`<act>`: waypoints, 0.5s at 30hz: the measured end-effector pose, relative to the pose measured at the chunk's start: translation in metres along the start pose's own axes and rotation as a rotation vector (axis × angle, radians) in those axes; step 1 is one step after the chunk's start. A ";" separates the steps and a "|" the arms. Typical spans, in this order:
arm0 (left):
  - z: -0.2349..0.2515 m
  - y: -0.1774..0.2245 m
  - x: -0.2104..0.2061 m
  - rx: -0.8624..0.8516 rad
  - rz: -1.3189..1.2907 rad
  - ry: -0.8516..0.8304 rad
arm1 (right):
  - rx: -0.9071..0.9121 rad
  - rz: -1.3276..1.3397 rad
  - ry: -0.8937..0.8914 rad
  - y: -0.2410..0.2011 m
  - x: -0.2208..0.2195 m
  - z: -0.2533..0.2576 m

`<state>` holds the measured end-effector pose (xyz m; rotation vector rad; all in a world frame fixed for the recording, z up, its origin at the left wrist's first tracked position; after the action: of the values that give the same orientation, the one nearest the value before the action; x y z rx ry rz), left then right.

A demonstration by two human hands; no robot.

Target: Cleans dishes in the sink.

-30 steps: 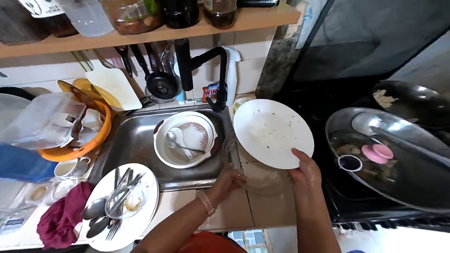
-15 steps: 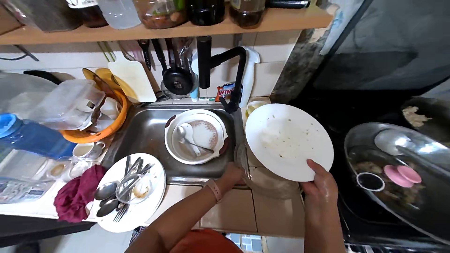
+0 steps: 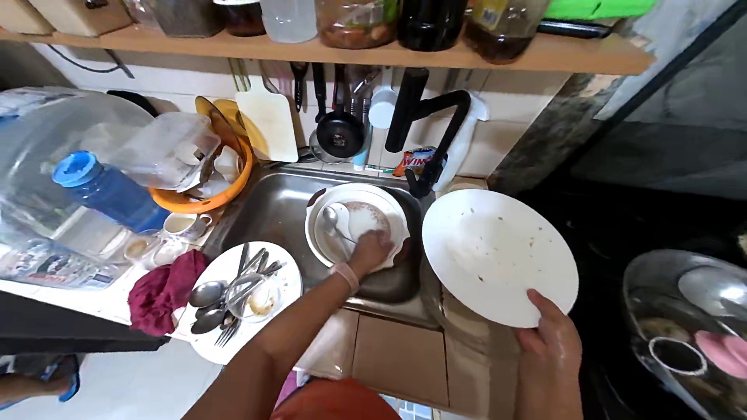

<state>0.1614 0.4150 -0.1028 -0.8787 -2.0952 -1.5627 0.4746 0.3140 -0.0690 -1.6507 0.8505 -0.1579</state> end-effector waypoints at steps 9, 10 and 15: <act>0.060 -0.088 0.021 0.449 0.307 0.009 | 0.004 0.007 0.035 0.001 -0.002 -0.014; 0.069 -0.082 0.013 0.375 0.318 -0.004 | 0.005 0.014 0.041 0.001 -0.002 -0.015; 0.103 -0.053 -0.005 -0.140 0.277 -0.163 | 0.048 0.027 0.025 -0.001 -0.004 -0.013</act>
<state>0.1361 0.5017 -0.1754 -1.3242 -1.8857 -1.5466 0.4657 0.3060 -0.0630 -1.5950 0.8814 -0.1794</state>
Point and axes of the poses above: each hand's wrist, its own z-axis towards the middle knuckle, its own x-axis out of the back of the hand, y = z × x, the point moved 8 cm from there along z, towards the middle knuckle, and after that the axes turned 1 degree about -x, right-handed, at the moved point
